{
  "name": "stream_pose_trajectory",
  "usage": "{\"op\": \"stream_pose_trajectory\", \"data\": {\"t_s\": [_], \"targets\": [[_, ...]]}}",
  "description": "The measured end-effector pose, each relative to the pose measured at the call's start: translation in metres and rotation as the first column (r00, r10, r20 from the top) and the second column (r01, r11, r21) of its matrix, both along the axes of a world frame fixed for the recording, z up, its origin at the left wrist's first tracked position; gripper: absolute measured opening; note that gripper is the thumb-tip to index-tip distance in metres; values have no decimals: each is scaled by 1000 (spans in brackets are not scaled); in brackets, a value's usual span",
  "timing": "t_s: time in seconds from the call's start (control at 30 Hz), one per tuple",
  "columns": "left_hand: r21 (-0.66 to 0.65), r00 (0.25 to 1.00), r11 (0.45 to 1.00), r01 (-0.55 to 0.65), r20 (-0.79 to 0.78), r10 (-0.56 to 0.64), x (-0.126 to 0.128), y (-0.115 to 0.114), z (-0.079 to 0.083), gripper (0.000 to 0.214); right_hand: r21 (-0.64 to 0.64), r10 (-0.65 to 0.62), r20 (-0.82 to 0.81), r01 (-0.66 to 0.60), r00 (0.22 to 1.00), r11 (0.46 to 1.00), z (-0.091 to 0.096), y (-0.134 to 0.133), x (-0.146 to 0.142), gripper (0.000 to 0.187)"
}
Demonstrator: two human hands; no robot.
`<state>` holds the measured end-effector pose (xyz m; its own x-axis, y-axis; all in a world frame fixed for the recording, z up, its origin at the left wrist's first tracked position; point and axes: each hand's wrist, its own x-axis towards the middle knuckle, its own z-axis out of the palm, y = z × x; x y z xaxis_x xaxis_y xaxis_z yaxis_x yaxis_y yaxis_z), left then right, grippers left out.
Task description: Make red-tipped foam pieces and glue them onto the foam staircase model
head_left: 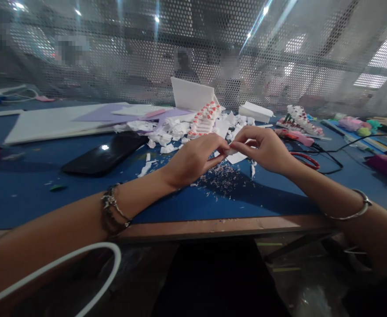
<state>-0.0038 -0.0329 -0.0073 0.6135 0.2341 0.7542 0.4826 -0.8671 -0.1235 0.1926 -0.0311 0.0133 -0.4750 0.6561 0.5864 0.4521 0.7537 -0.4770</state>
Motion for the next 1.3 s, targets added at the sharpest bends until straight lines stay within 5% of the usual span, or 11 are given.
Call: {"op": "stream_pose_trajectory", "data": {"t_s": [0.27,0.5,0.77,0.97,1.3], "targets": [[-246,985,966,86,169,-45,0,1,2,10,-161,186,-27,-188,982,969,1,3,5,27],[-410,924,882,233,377,-68,4,2,0,11,-32,218,-103,-222,971,974,-9,3,2,29],[-545,858,737,399,506,-90,8,6,-2,23,129,197,-137,-180,971,975,-12,2,-1,14],[-668,844,575,472,531,-76,5,6,2,25,171,216,-118,-194,969,966,-12,2,0,12],[-704,871,556,441,484,-78,1,13,-1,26,233,154,44,-160,987,959,-11,2,3,12]]}}
